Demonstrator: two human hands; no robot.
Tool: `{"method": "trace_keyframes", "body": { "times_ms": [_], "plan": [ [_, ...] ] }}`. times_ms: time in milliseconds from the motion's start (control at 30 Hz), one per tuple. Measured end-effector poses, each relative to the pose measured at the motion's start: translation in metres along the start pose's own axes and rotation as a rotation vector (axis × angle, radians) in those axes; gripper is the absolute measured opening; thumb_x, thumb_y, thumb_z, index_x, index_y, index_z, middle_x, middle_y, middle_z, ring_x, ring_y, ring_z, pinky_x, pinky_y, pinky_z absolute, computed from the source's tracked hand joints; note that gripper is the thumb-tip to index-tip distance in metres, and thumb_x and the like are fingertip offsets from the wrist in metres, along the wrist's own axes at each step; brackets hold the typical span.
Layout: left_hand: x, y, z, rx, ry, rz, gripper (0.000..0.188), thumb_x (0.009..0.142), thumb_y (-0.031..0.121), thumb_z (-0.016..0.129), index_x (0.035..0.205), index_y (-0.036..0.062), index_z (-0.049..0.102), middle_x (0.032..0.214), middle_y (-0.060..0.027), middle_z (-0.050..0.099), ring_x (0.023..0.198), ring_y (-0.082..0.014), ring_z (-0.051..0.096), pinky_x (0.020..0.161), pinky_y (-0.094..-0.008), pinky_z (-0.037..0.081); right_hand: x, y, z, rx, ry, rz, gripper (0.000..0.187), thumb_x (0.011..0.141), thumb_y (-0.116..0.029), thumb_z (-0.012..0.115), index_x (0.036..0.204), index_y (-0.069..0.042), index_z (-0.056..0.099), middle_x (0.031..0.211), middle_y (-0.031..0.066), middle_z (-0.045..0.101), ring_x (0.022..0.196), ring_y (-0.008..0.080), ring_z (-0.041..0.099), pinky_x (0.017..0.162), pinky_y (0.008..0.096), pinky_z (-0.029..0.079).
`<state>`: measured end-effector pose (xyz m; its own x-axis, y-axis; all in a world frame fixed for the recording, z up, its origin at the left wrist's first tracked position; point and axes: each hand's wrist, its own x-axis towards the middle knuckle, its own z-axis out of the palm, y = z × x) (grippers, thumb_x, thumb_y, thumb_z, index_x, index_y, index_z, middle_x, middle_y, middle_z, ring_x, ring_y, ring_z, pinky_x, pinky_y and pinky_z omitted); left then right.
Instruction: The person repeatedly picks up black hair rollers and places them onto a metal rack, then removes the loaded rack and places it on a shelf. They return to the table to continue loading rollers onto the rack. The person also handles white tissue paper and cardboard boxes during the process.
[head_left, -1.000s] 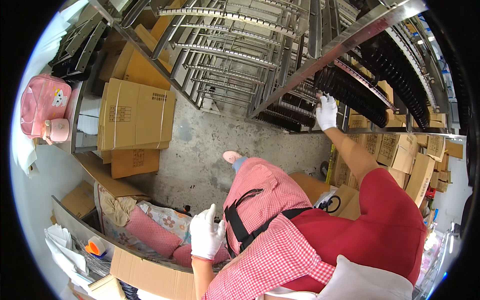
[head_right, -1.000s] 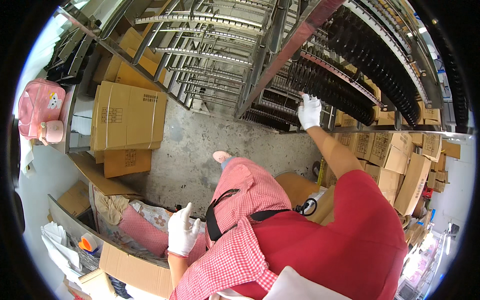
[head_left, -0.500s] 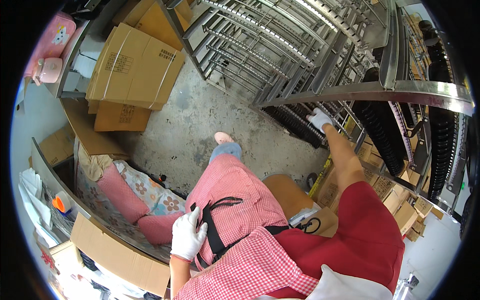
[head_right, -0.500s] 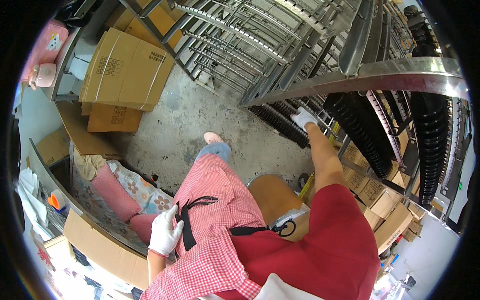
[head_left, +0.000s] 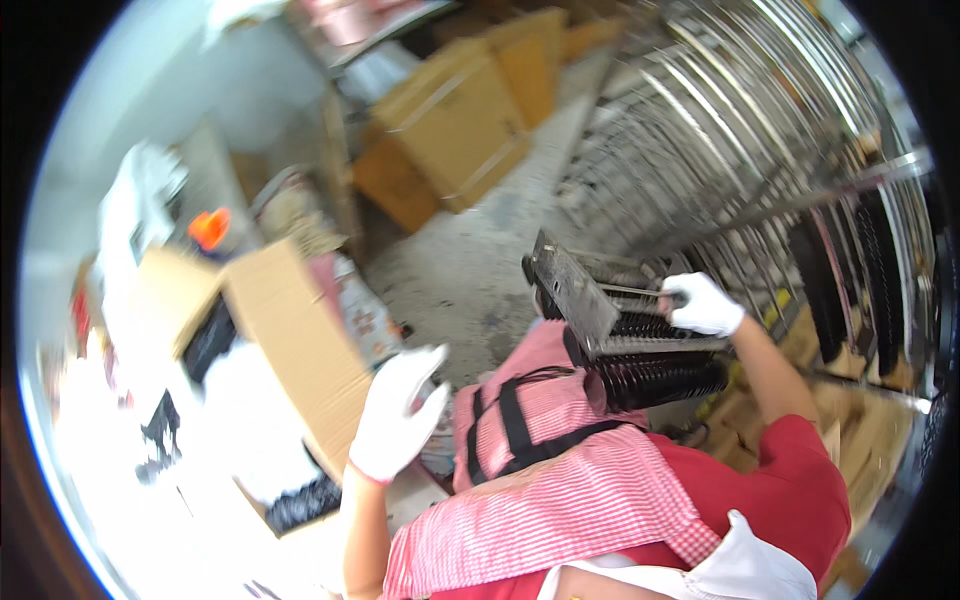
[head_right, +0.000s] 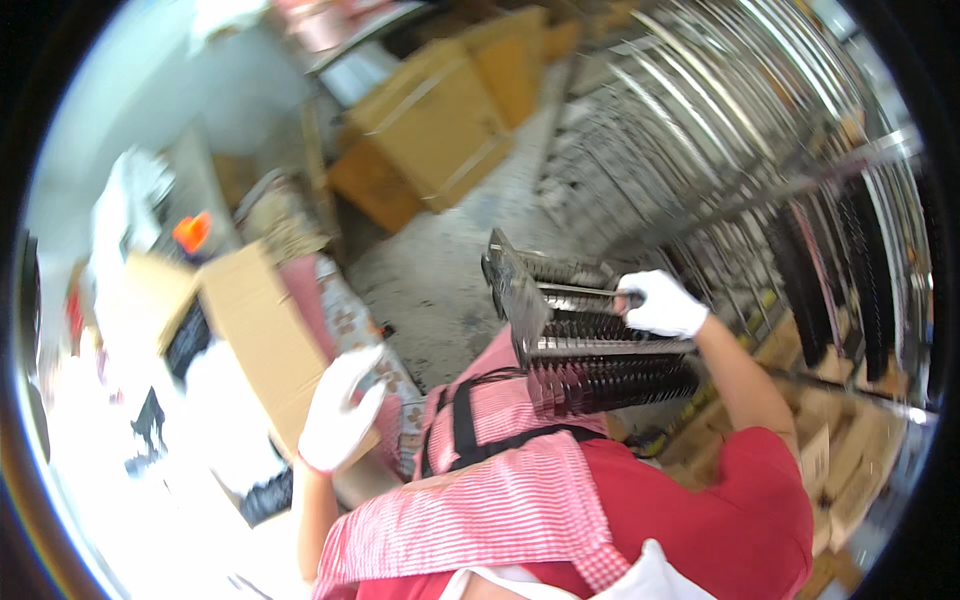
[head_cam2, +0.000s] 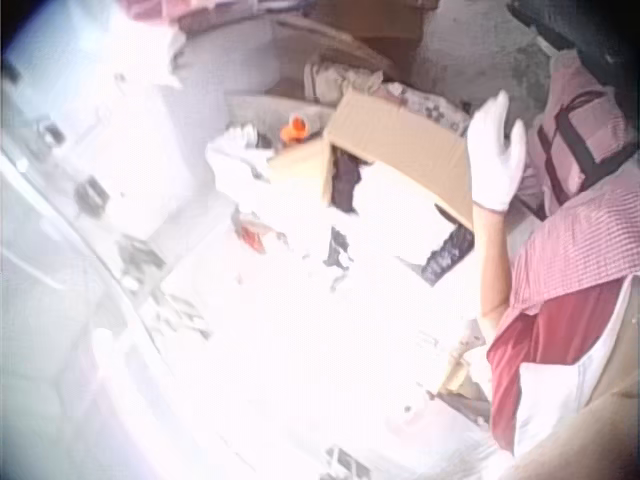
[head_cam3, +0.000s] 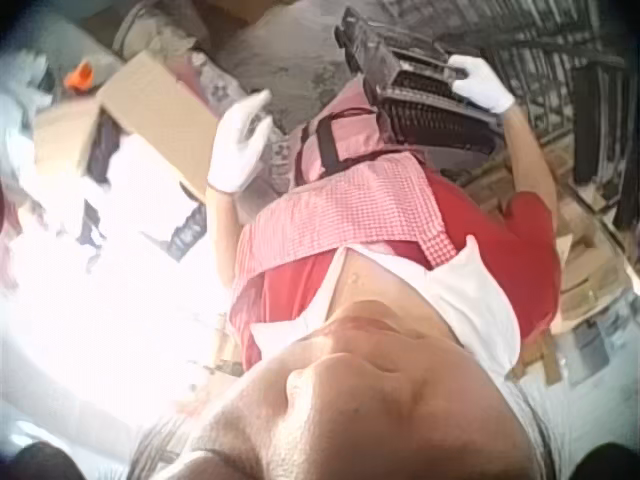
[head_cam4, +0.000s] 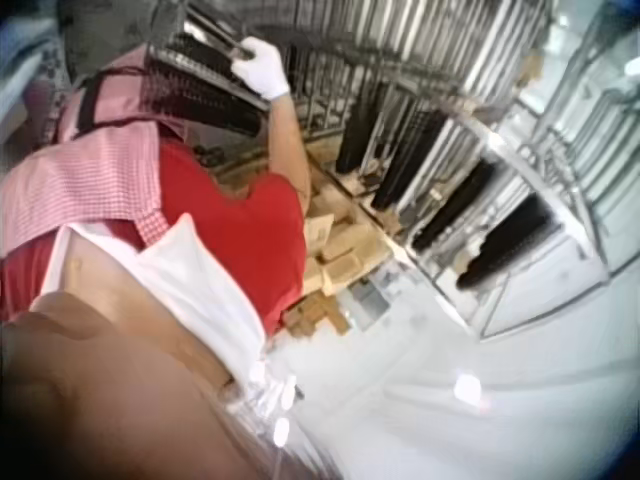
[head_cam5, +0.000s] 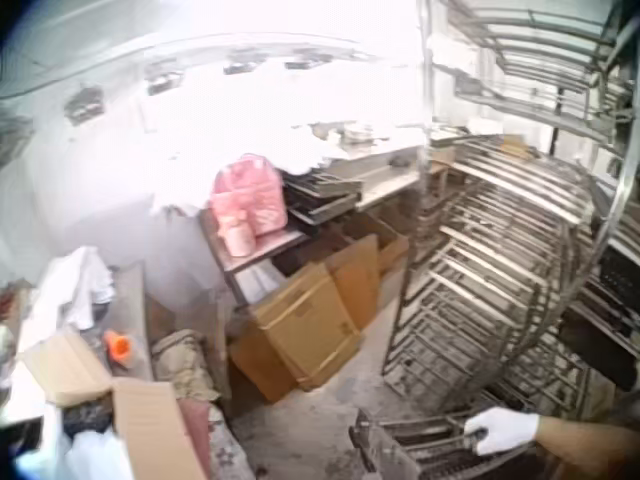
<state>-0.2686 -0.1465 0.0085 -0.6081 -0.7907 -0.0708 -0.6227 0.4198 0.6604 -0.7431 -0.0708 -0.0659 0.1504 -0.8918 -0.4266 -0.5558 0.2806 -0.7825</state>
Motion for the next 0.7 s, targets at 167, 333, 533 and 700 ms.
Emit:
{"method": "trace_keyframes", "body": {
  "times_ms": [167, 333, 533, 700],
  "plan": [
    [0.018, 0.038, -0.09, 0.496, 0.596, 0.282, 0.055, 0.083, 0.014, 0.069, 0.135, 0.0032, 0.052, 0.138, -0.0176, 0.054, 0.13, -0.04, 0.046, 0.108, -0.052, 0.036, 0.067, -0.25, 0.049, -0.843, 0.416, -1.026, 0.013, 0.063, -0.003, 0.065, 0.075, -0.008, 0.063, 0.066, 0.0045, 0.053, 0.065, 0.0269, 0.054, 0.063, 0.0391, 0.042],
    [-0.03, 0.083, -0.206, 0.337, 0.825, -0.011, 0.053, 0.077, 0.022, 0.076, 0.122, 0.0014, 0.056, 0.095, -0.0128, 0.068, 0.085, -0.0292, 0.066, 0.078, -0.0402, 0.053, 0.075, -0.432, 0.133, -1.073, 0.464, -1.847, 0.012, 0.069, -0.015, 0.074, 0.074, -0.012, 0.063, 0.059, -0.0013, 0.043, 0.06, 0.0171, 0.05, 0.058, 0.034, 0.039],
    [-0.224, 0.093, -0.283, -0.674, 1.474, 0.127, 0.038, 0.105, 0.033, 0.038, 0.086, 0.0063, 0.057, 0.053, 0.0079, 0.024, 0.047, -0.0062, 0.022, 0.047, -0.0241, 0.02, 0.086, -0.552, 0.262, -0.184, 0.306, -2.315, 0.042, 0.083, -0.034, 0.076, 0.119, -0.018, 0.064, 0.119, 0.0079, 0.062, 0.104, 0.0243, 0.064, 0.091, 0.0386, 0.047],
    [-0.321, 0.071, -0.277, -0.36, 1.822, -0.009, 0.034, 0.105, 0.029, 0.037, 0.096, 0.0064, 0.06, 0.056, 0.0078, 0.027, 0.048, -0.0078, 0.026, 0.048, -0.0233, 0.023, 0.079, -0.653, 0.404, 0.478, -1.009, -1.538, 0.065, 0.095, -0.051, 0.062, 0.131, 0.003, 0.054, 0.128, 0.0164, 0.06, 0.113, 0.0237, 0.061, 0.099, 0.0327, 0.047]
  ]
}}
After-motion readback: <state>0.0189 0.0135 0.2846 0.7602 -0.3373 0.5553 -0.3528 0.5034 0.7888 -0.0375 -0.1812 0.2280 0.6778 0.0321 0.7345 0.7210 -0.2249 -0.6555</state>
